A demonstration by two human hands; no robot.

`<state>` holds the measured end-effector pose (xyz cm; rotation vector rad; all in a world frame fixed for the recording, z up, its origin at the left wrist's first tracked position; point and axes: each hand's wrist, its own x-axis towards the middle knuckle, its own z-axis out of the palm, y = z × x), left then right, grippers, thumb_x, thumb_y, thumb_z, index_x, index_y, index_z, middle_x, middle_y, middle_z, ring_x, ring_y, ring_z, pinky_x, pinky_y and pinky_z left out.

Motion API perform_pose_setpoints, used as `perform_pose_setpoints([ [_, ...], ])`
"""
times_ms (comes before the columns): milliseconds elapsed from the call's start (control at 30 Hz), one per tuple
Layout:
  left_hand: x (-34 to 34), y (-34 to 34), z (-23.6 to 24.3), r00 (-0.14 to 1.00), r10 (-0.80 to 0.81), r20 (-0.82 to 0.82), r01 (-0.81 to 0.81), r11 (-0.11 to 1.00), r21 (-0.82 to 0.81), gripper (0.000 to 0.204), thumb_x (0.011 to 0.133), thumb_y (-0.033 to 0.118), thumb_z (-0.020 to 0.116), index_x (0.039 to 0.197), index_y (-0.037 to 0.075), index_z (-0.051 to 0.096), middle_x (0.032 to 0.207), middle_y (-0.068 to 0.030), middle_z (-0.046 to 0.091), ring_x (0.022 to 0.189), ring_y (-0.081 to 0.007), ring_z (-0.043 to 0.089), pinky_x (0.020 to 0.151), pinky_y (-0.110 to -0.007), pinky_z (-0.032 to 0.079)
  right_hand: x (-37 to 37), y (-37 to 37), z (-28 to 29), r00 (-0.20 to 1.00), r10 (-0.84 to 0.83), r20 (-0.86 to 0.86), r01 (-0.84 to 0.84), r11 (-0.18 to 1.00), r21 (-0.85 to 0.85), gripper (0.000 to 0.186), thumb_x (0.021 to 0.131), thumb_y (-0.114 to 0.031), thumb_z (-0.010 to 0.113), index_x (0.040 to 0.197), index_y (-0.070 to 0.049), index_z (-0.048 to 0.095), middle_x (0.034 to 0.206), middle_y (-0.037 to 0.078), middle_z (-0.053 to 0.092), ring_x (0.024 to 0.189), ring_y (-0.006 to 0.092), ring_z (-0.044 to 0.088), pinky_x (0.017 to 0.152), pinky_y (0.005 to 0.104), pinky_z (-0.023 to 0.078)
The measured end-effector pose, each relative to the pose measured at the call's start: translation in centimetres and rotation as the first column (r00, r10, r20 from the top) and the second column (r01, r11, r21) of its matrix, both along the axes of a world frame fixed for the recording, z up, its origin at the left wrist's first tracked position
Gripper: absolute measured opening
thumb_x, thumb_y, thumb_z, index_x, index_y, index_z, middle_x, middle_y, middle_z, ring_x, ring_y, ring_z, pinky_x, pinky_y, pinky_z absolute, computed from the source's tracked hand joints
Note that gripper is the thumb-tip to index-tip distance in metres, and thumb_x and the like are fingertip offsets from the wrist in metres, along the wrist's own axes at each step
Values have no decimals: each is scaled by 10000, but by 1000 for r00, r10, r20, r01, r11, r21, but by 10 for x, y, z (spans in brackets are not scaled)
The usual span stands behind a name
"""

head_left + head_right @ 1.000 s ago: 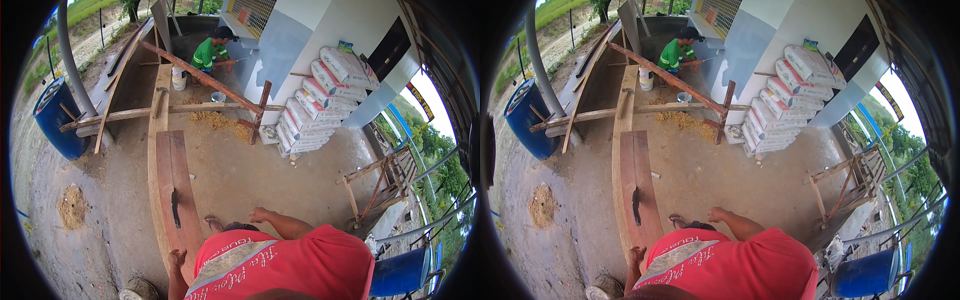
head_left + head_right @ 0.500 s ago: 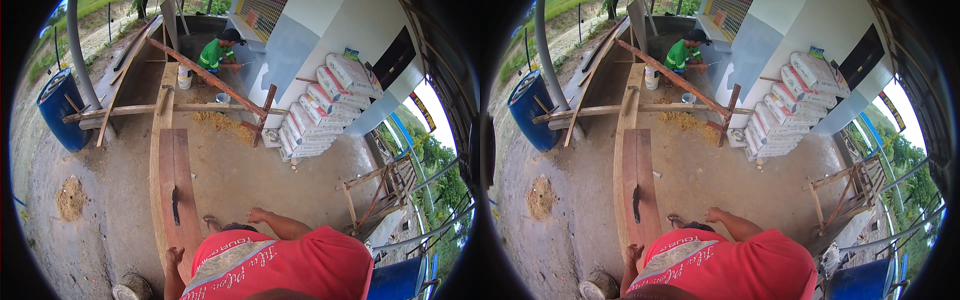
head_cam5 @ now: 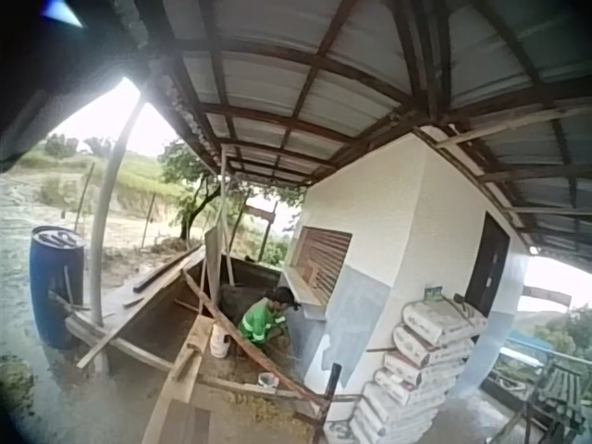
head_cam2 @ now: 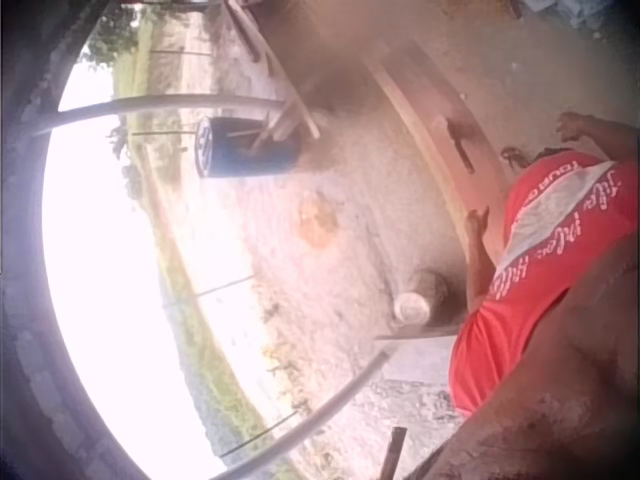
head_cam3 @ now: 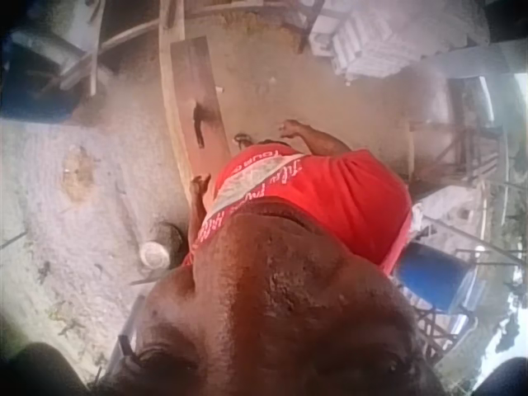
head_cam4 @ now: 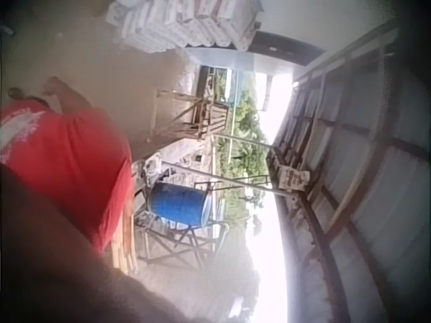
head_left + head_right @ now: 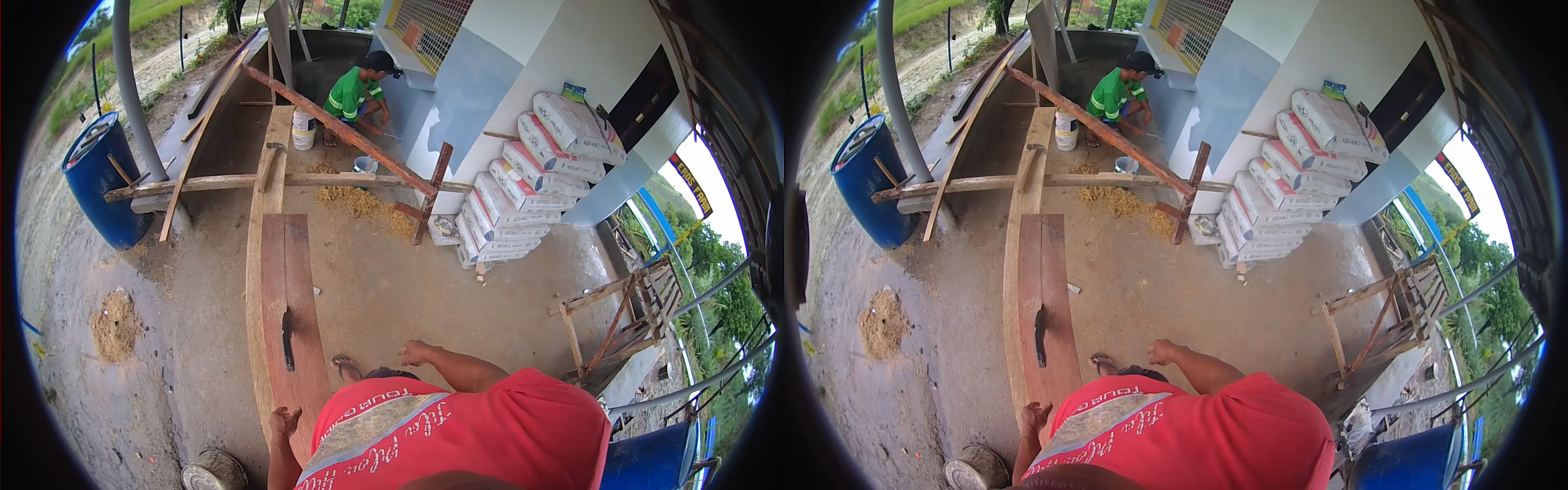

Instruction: The person cuts a curved wooden board using a hand saw.

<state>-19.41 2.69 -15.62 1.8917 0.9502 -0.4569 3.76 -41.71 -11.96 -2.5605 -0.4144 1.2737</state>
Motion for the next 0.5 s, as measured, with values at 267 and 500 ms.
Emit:
perform_pose_setpoints([
  [267,-12,2,-29,999,24,34,-22,999,-40,684,742,337,921,1180,-93,618,959,-137,706,863,-211,692,793,-312,565,-6,10,9,998,-35,-60,35,999,-8,618,725,-342,732,1285,-82,694,1018,146,765,932,257,732,854,358,565],
  [500,-9,-2,-25,1000,-20,4,20,1000,-3,658,736,327,928,1159,-77,626,932,-119,697,837,-203,684,768,-317,562,-14,6,10,999,-32,-36,31,999,-18,628,730,-324,741,1311,-92,682,967,146,765,835,232,735,790,338,573],
])
